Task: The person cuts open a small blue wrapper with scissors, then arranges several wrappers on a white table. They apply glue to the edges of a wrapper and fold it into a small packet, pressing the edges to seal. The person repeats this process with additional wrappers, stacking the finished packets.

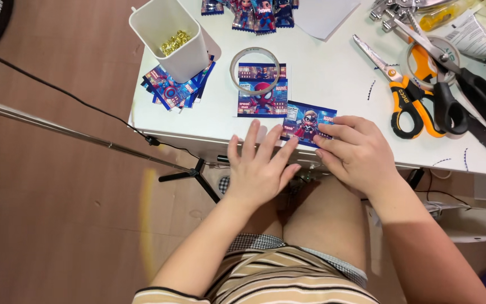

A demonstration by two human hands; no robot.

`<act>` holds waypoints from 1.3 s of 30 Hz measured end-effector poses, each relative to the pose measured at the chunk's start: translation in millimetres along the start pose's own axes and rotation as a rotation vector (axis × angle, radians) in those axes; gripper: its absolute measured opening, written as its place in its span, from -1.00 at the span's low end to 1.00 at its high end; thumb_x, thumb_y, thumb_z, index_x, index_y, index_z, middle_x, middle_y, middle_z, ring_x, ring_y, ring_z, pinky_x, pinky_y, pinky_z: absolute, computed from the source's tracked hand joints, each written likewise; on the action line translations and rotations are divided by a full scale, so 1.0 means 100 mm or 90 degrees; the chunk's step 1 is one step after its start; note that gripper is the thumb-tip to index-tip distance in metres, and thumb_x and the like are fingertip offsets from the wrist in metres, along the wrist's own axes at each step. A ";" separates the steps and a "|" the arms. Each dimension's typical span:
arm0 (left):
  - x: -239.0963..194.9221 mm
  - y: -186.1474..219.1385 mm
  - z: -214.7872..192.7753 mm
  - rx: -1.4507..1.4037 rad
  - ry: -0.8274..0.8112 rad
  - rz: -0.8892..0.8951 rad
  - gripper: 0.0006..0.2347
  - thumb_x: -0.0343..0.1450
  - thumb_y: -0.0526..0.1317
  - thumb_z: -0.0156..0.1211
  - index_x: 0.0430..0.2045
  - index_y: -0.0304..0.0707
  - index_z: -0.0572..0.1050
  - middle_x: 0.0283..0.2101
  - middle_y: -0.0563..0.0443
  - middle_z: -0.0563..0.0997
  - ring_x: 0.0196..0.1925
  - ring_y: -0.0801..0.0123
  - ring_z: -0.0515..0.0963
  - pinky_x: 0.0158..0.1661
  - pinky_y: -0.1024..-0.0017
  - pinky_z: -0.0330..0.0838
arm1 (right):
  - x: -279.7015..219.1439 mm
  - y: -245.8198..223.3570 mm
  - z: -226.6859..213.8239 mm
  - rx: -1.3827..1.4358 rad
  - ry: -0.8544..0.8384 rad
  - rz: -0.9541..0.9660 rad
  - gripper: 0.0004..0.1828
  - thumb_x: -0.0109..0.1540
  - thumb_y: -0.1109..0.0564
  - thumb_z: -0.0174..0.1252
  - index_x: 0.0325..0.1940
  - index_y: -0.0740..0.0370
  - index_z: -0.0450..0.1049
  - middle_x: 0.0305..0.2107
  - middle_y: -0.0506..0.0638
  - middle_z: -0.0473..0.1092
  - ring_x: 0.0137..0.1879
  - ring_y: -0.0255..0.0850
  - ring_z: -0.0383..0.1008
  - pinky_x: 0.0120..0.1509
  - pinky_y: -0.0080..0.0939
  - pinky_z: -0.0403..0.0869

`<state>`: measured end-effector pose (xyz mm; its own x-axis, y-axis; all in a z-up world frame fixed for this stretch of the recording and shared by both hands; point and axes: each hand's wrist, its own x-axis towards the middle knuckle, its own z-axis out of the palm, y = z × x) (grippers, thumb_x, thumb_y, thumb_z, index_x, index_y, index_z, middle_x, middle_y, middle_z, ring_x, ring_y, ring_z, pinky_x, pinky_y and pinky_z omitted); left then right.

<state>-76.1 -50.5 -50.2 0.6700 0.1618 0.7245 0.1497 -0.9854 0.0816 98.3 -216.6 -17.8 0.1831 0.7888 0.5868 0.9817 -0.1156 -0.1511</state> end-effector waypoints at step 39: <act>0.17 -0.33 -0.14 -0.206 -0.095 0.078 -0.82 0.46 -0.09 0.01 -0.16 0.03 0.52 0.19 0.21 0.56 0.46 0.13 0.26 0.26 -0.13 -0.13 | 1.04 -0.33 -0.32 0.071 -0.426 0.386 -0.25 -0.02 -0.12 0.54 0.20 0.05 0.49 0.22 0.18 0.28 0.38 0.29 0.19 0.35 0.31 0.21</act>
<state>-79.9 -16.2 -31.4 0.7709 0.0236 0.6365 -0.1599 -0.9601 0.2293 86.6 -150.1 73.2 0.5640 0.8018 -0.1974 0.7104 -0.5930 -0.3791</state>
